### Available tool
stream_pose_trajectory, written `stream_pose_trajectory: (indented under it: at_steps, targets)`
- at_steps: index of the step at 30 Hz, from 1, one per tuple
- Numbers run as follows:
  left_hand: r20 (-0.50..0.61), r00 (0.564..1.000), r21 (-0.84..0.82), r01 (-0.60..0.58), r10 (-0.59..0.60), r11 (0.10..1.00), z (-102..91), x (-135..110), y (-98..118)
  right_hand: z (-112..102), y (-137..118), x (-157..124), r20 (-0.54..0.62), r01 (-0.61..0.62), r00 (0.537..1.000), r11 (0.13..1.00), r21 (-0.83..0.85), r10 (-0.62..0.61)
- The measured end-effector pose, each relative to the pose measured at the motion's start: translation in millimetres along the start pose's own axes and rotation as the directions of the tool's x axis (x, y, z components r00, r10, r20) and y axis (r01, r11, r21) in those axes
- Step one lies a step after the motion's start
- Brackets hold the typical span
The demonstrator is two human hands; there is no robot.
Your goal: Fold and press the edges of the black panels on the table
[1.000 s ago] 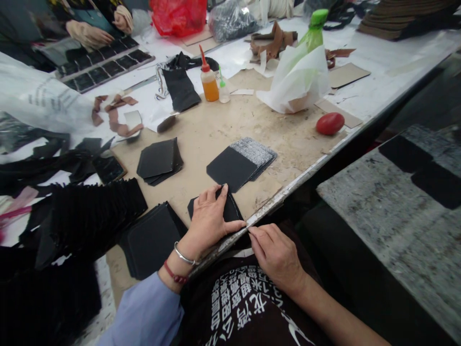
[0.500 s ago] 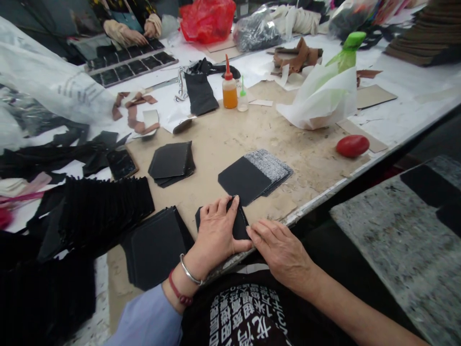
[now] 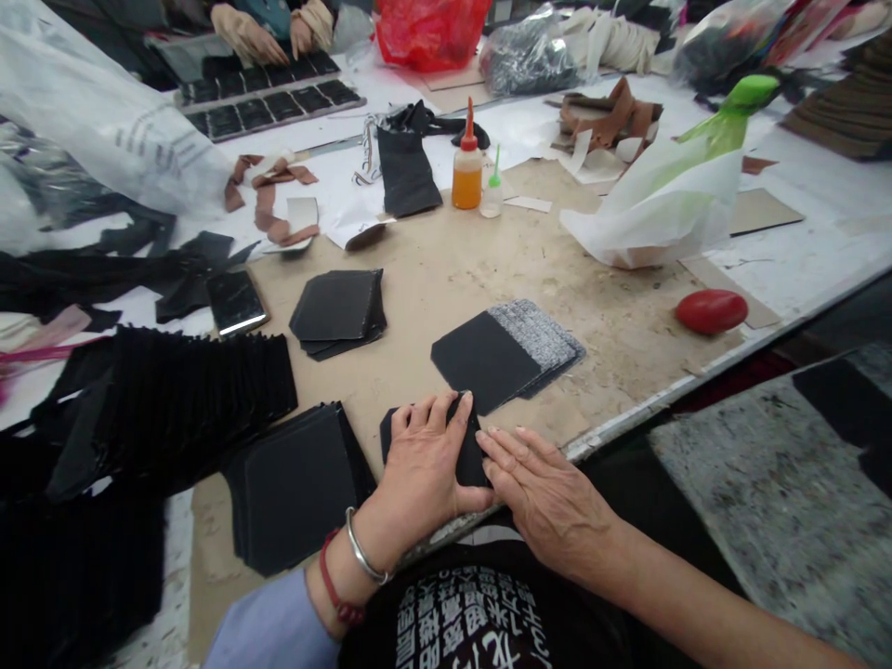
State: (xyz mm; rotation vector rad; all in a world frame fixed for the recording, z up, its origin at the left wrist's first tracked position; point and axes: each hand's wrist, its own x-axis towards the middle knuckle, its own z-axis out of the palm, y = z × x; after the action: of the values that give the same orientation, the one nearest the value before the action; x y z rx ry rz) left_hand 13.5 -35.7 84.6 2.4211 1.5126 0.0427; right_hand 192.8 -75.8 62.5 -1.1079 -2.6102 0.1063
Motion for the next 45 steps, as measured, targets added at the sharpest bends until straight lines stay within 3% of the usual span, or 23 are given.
stream_pose_trajectory:
  at_steps: [9, 15, 18, 26, 34, 37, 39, 42, 45]
  targets:
    - [0.01, 1.0, -0.04, 0.002, -0.002, 0.999, -0.2, 1, -2, -22, 11, 18, 0.218, -0.042, 0.976, 0.982, 0.183, 0.001]
    - [-0.009, 1.0, -0.039, -0.022, 0.022, 0.999, 1.4, 0, -4, -25, 23, 24, 0.223, -0.042, 0.975, 0.978, 0.205, -0.005]
    - [-0.033, 0.999, -0.022, -0.032, 0.031, 0.999, 2.7, -1, -5, -21, 33, 29, 0.216, -0.042, 0.976, 0.992, 0.123, 0.015]
    - [-0.029, 0.999, -0.007, -0.042, 0.042, 0.999, 0.4, -2, -5, -18, 39, 27, 0.249, 0.107, 0.964, 0.994, -0.037, -0.095]
    - [-0.061, 0.997, 0.028, -0.054, 0.056, 0.998, 1.9, -4, -4, -30, 19, 3, 0.28, 0.265, 0.925, 0.964, 0.014, -0.258]
    - [-0.058, 0.996, 0.033, -0.061, 0.063, 0.998, 2.6, -3, -4, -36, 9, -12, 0.257, 0.268, 0.926, 0.961, 0.064, -0.275]
    - [-0.048, 0.997, 0.027, -0.066, 0.068, 0.997, 1.9, -3, -4, -38, 3, -20, 0.2, 0.207, 0.954, 0.973, 0.099, -0.223]
    - [-0.006, 0.997, -0.02, -0.077, 0.077, 0.997, -2.5, 0, -8, -36, -9, -27, 0.083, 0.039, 0.995, 0.989, 0.139, -0.051]
    - [0.026, 0.998, -0.152, -0.058, 0.062, 0.987, -8.9, 6, -15, -30, -19, -26, -0.004, -0.162, 0.986, 0.967, 0.197, 0.166]
